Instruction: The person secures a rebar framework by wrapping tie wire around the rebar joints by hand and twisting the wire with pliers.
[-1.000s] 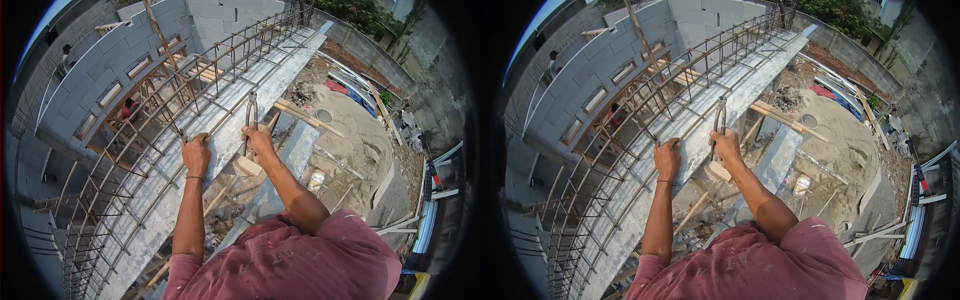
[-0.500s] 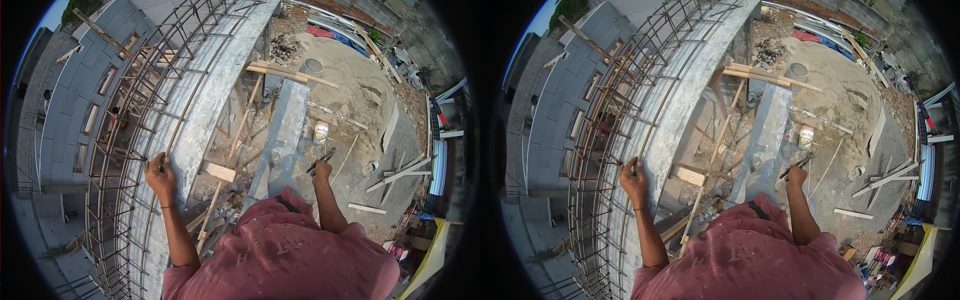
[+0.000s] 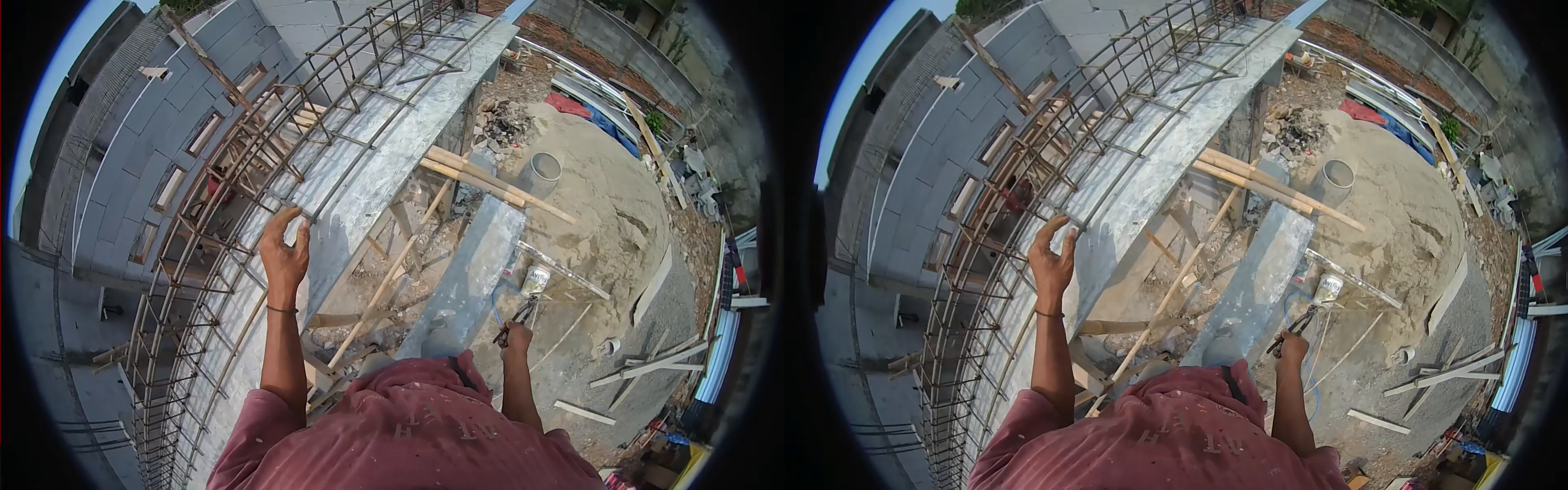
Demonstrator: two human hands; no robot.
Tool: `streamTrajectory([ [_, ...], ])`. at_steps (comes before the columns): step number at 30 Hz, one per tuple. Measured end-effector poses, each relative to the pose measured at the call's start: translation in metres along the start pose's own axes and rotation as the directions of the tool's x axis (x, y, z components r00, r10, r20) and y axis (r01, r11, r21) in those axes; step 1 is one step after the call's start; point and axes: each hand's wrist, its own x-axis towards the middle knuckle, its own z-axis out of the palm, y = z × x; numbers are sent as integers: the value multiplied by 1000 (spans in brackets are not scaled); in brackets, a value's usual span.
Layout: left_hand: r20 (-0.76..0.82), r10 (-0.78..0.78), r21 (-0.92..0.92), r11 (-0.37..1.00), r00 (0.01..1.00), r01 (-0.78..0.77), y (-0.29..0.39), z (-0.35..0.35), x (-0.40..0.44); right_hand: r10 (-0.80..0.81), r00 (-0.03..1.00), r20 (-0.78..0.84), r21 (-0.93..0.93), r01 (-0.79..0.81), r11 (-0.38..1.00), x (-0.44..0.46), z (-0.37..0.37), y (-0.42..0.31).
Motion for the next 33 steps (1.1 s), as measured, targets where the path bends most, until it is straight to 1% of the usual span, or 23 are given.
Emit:
streamTrajectory([
  [2, -3, 4, -5, 1000, 1000, -4, 5, 41, 25, -132, 989, 61, -110, 138, 984, 16, 14, -29],
  [3, -11, 28, 25, 999, 1000, -28, 6, 60, 34, -134, 989, 60, -116, 140, 983, 18, 23, -46],
  [5, -18, 39, 54, 998, 999, -38, 14, 91, 47, -311, 943, 123, -207, 331, 921, 9, 47, -79],
  [6, -41, 36, 56, 998, 999, -33, 20, 105, 54, -313, 942, 123, -217, 334, 917, 8, 58, -91],
  [8, -78, 8, 73, 997, 997, -2, 26, 131, 63, -441, 877, 189, -238, 477, 846, 6, 81, -112],
  [9, -79, -5, 68, 998, 997, 10, 23, 139, 65, -444, 876, 190, -249, 480, 841, -2, 92, -125],
  [11, -88, 33, 235, 972, 996, -11, 17, 154, 63, -449, 841, 302, -258, 526, 811, -28, 112, -152],
  [12, -140, 75, 256, 966, 987, -37, 19, 157, 63, -470, 806, 361, -254, 570, 781, -33, 118, -159],
  [13, -139, 58, 253, 967, 989, -21, 18, 160, 62, -465, 807, 364, -271, 569, 776, -32, 123, -167],
  [15, -106, 40, 251, 968, 994, -12, 17, 159, 64, -469, 738, 485, -379, 661, 648, -29, 135, -179],
  [17, -114, 36, 260, 966, 993, -5, 22, 156, 68, -428, 748, 507, -428, 650, 628, -33, 155, -201],
  [19, -81, 32, 298, 955, 996, -7, 25, 155, 70, -506, 611, 609, -488, 792, 367, -27, 175, -223],
  [20, -79, 8, 298, 954, 997, 16, 27, 155, 71, -504, 602, 619, -487, 798, 354, -27, 185, -243],
  [22, -82, -17, 309, 950, 997, 42, 31, 154, 73, -412, 410, 814, -432, 901, 44, -39, 211, -296],
  [23, -61, -34, 322, 945, 998, 52, 31, 154, 74, -393, 405, 826, -428, 903, 32, -36, 227, -316],
  [24, -64, -14, 333, 942, 998, 34, 30, 154, 74, -412, 184, 892, -259, 957, -133, -33, 243, -335],
  [25, -64, -44, 341, 938, 997, 63, 30, 153, 70, -392, -49, 919, -74, 953, -292, -32, 258, -352],
  [26, -57, -48, 340, 938, 997, 64, 29, 153, 71, -276, -59, 959, -38, 942, -334, -36, 276, -373],
  [27, -55, -45, 337, 939, 997, 61, 28, 155, 74, -259, -76, 963, -18, 939, -344, -36, 296, -391],
  [29, -68, -66, 350, 933, 995, 86, 30, 156, 78, 21, -235, 972, 202, 783, -589, -36, 335, -418],
  [30, -62, -66, 355, 931, 996, 83, 30, 156, 78, 36, -244, 969, 218, 779, -588, -33, 354, -424],
  [32, -47, -68, 358, 930, 997, 81, 31, 154, 80, 138, -373, 918, 373, 687, -623, -24, 387, -424],
  [33, -57, -80, 366, 926, 995, 95, 32, 154, 80, 151, -383, 911, 389, 682, -619, -20, 400, -421],
])
